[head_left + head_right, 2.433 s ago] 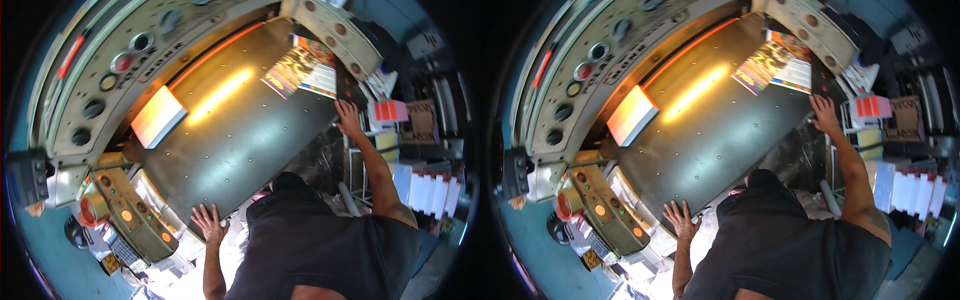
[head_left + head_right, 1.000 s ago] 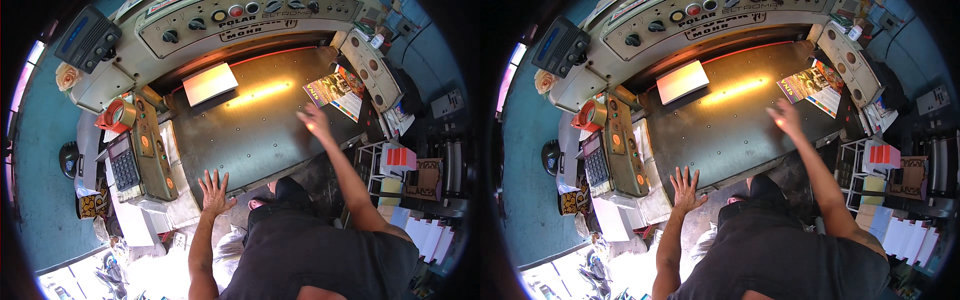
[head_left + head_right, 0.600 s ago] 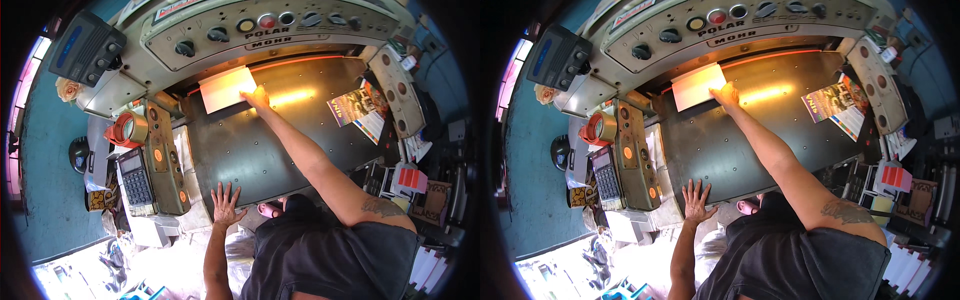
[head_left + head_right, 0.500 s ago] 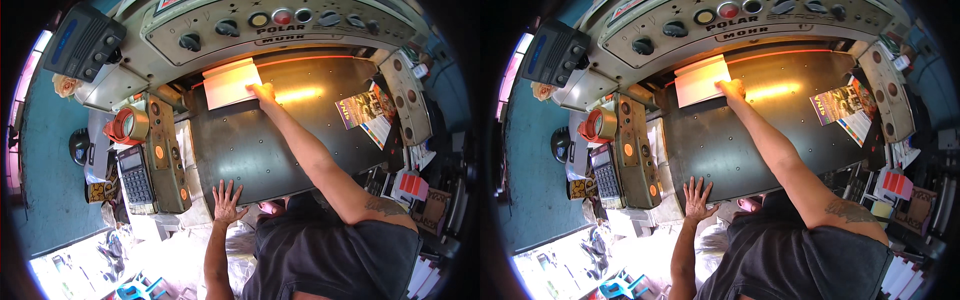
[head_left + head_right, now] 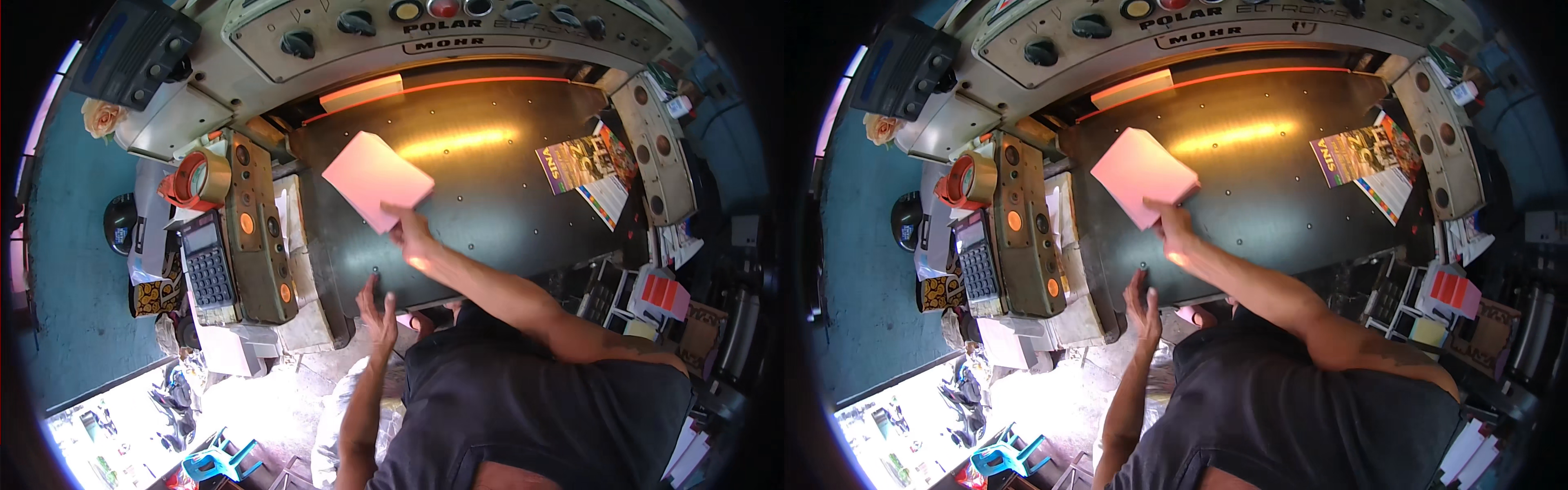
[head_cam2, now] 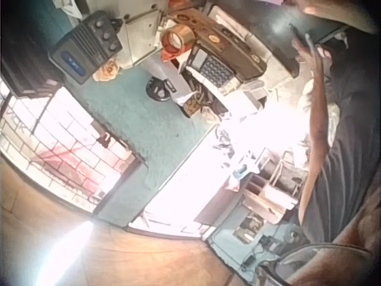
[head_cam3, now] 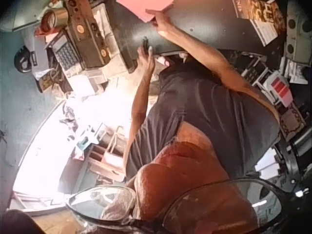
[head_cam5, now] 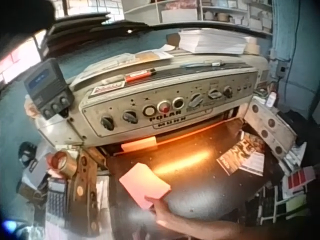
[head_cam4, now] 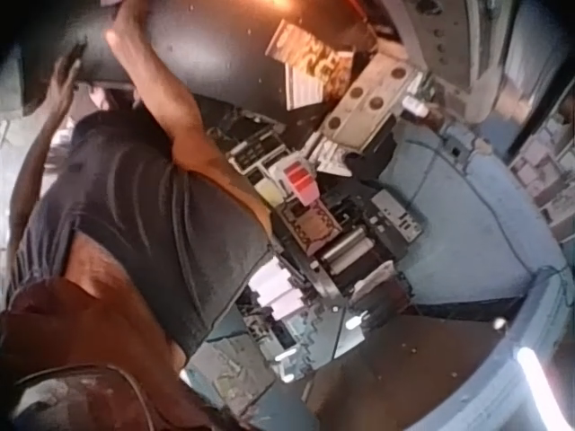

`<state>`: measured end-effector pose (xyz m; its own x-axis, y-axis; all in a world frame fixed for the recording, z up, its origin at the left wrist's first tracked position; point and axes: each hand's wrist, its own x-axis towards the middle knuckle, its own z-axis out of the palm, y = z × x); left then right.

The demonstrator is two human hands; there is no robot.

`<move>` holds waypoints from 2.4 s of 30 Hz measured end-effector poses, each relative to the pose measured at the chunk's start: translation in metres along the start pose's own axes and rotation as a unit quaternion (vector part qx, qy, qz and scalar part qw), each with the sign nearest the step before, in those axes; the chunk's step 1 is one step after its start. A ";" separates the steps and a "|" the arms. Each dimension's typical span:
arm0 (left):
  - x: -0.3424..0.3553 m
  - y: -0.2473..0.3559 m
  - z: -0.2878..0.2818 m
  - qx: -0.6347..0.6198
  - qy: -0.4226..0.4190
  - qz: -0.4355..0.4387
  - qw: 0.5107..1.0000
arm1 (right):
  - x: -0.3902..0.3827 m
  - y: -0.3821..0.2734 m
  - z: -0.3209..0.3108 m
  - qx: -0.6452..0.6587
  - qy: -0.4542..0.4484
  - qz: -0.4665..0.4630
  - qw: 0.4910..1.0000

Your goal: Operator aligns and cuts stacks of paper using a Polar hydraulic paper cutting machine.

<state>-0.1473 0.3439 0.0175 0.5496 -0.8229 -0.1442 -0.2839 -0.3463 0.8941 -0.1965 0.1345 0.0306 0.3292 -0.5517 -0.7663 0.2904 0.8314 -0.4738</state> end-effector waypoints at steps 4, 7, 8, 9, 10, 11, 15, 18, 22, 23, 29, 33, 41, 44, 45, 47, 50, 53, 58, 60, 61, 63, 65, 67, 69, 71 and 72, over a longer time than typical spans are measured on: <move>-0.016 0.006 0.046 -0.592 0.027 -0.197 0.781 | -0.102 0.063 -0.039 -0.036 -0.141 0.094 0.985; -0.018 0.009 0.041 -0.617 0.069 -0.276 0.734 | -0.145 0.022 -0.087 -0.437 -0.273 0.058 0.855; -0.017 0.012 0.038 -0.622 0.059 -0.267 0.733 | -0.143 0.007 -0.089 -0.462 -0.240 -0.097 0.848; -0.014 0.015 0.035 -0.583 0.086 -0.257 0.766 | -0.136 -0.006 -0.089 -0.464 -0.228 -0.245 0.820; -0.010 0.019 0.033 -0.541 0.105 -0.257 0.793 | -0.120 -0.027 -0.090 -0.478 -0.198 -0.285 0.807; -0.005 0.023 0.033 -0.535 0.121 -0.225 0.805 | -0.098 -0.051 -0.087 -0.489 -0.182 -0.309 0.795; 0.019 0.029 0.023 -0.423 0.125 -0.194 0.876 | -0.007 -0.097 -0.057 -0.599 -0.145 -0.342 0.709; 0.036 0.031 0.005 -0.380 0.082 -0.104 0.915 | 0.023 -0.106 -0.042 -0.618 -0.190 -0.296 0.703; 0.060 0.050 -0.020 -0.252 0.035 0.033 0.967 | 0.005 -0.109 -0.043 -0.417 -0.400 -0.173 0.798; 0.064 0.056 -0.024 -0.251 0.046 0.050 0.966 | -0.007 -0.107 -0.048 -0.419 -0.353 -0.218 0.808; 0.060 0.071 -0.052 -0.204 0.040 0.122 0.970 | -0.071 -0.069 -0.081 -0.407 -0.226 -0.457 0.757; 0.042 0.054 -0.049 -0.164 -0.042 0.157 0.973 | -0.093 -0.046 -0.102 -0.406 -0.196 -0.443 0.775; 0.042 0.040 -0.016 -0.120 -0.030 0.141 0.982 | -0.085 -0.029 -0.123 -0.371 -0.153 -0.487 0.776; 0.038 0.046 -0.018 -0.103 -0.014 0.129 0.986 | -0.090 -0.035 -0.129 -0.433 -0.150 -0.487 0.744; 0.037 0.048 -0.020 -0.094 -0.018 0.127 0.987 | -0.092 -0.036 -0.131 -0.436 -0.155 -0.483 0.743; 0.034 0.050 -0.023 -0.084 -0.020 0.125 0.988 | -0.099 -0.038 -0.135 -0.494 -0.161 -0.448 0.728; 0.035 0.047 -0.022 -0.042 0.007 0.166 0.985 | -0.104 -0.043 -0.142 -0.500 -0.153 -0.496 0.693; 0.038 0.035 -0.016 -0.024 -0.012 0.184 0.983 | -0.102 -0.044 -0.147 -0.502 -0.166 -0.485 0.697; 0.049 0.029 -0.013 0.028 -0.080 0.079 0.993 | -0.103 -0.054 -0.148 -0.531 -0.153 -0.503 0.665; 0.061 0.037 -0.015 0.061 -0.066 0.158 0.983 | -0.103 -0.070 -0.146 -0.540 -0.145 -0.503 0.658; 0.070 0.044 -0.013 -0.007 -0.097 0.136 0.986 | -0.103 -0.080 -0.146 -0.540 -0.136 -0.479 0.679; 0.094 0.059 -0.002 -0.077 -0.136 0.110 0.982 | -0.098 -0.106 -0.148 -0.528 -0.104 -0.415 0.733; 0.133 0.076 0.017 -0.108 -0.242 -0.046 0.963 | -0.084 -0.133 -0.151 -0.501 -0.085 -0.328 0.796; 0.170 0.090 0.045 -0.121 -0.300 -0.116 0.939 | -0.065 -0.162 -0.156 -0.463 -0.078 -0.264 0.843; 0.204 0.102 0.080 -0.042 -0.344 -0.189 0.919 | -0.051 -0.182 -0.167 -0.415 -0.020 -0.164 0.895; 0.235 0.115 0.119 -0.005 -0.279 -0.093 0.956 | -0.049 -0.189 -0.190 -0.334 -0.044 -0.188 0.922; 0.248 0.119 0.133 0.040 -0.218 -0.034 0.975 | -0.049 -0.188 -0.201 -0.260 -0.020 -0.179 0.949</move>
<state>-0.1489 0.0386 0.0321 0.1884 -0.9040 -0.3837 -0.3280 -0.4262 0.8431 -0.4481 0.0188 0.0701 0.3302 -0.7986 -0.5031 -0.0889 0.5043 -0.8589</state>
